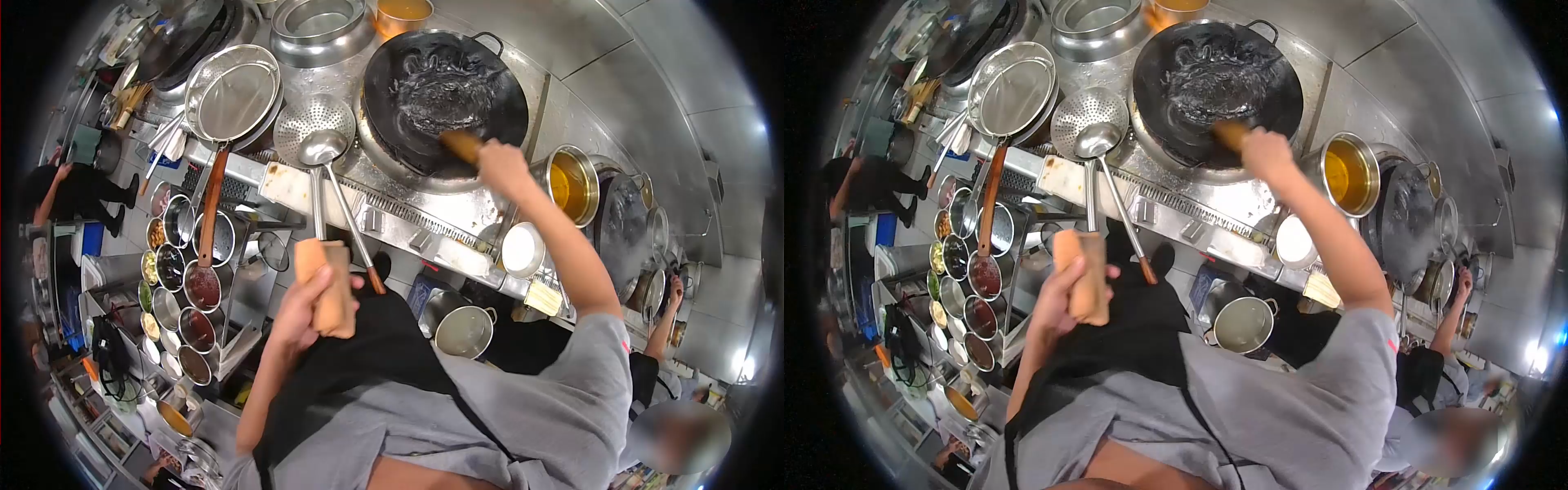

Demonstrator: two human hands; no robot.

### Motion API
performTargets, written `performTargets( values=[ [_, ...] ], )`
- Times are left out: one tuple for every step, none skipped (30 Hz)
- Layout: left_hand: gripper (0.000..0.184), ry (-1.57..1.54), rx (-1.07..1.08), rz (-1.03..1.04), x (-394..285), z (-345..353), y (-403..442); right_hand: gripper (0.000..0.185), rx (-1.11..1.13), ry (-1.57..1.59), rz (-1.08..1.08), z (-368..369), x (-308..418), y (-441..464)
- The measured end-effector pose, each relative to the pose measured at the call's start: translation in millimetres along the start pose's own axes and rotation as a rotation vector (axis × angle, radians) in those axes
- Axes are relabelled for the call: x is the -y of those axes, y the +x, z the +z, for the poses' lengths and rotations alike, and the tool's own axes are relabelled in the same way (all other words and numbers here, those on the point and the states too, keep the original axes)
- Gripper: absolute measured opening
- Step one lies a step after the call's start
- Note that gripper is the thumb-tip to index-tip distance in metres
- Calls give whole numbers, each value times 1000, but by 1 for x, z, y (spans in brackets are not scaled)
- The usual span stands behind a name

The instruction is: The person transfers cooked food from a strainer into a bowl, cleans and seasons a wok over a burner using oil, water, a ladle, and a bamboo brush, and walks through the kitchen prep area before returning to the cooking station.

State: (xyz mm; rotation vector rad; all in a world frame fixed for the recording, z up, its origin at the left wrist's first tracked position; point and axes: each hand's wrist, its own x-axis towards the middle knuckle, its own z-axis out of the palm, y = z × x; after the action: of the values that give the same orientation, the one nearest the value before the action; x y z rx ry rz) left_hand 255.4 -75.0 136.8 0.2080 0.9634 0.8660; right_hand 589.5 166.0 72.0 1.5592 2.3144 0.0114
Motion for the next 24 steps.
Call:
performTargets(
  values=[
    [48,56,-68,5,-1,-2,-9,28,-17,-94,102,12,-23,24],
    [48,61,-71,-2,-1,-1,-6,27,-119,41,211,22,-40,57],
    [47,116,-57,12,-3,0,4,26,-221,172,322,28,-56,90],
    [46,164,-43,22,-3,2,15,27,-173,371,462,13,-50,113],
    [46,207,-23,19,-4,8,32,31,-206,574,506,-10,-28,119],
    [47,207,-45,31,2,5,61,30,-228,520,448,-9,-4,127],
    [48,205,-64,34,13,-1,93,28,-242,462,397,-3,18,132],
    [48,192,-68,40,20,-2,124,27,-295,359,301,2,41,126],
    [49,170,-69,53,24,0,155,26,-348,246,197,3,57,113],
    [51,150,-66,24,24,8,181,26,-351,243,91,0,65,91],
    [53,127,-71,-14,27,16,204,26,-340,246,-21,0,74,63],
    [53,118,-108,54,39,19,238,24,-253,222,-54,0,71,34],
    [53,107,-142,124,47,28,265,22,-166,193,-87,-2,56,17],
    [52,61,-148,88,43,46,272,24,-74,131,34,0,35,17],
    [51,17,-158,52,34,66,270,25,16,72,154,6,14,20],
    [40,-61,-235,30,21,89,258,29,-46,87,270,16,-14,41],
    [40,-66,-236,27,33,83,278,32,-104,106,389,22,-38,72],
    [33,-21,-337,175,59,72,310,35,-93,280,522,3,-39,94],
    [28,27,-435,324,76,67,326,37,-84,454,658,-18,-32,118],
    [24,-37,-291,141,46,79,287,40,-129,616,686,-4,-26,146],
    [24,-27,-287,138,50,71,297,35,-176,581,626,-17,3,151],
    [25,-20,-272,144,63,59,313,32,-195,599,519,-27,35,141],
    [27,-13,-249,158,67,53,324,27,-272,470,460,-9,55,143],
    [34,-4,-223,150,60,57,316,24,-296,388,291,-7,68,126]
  ],
)
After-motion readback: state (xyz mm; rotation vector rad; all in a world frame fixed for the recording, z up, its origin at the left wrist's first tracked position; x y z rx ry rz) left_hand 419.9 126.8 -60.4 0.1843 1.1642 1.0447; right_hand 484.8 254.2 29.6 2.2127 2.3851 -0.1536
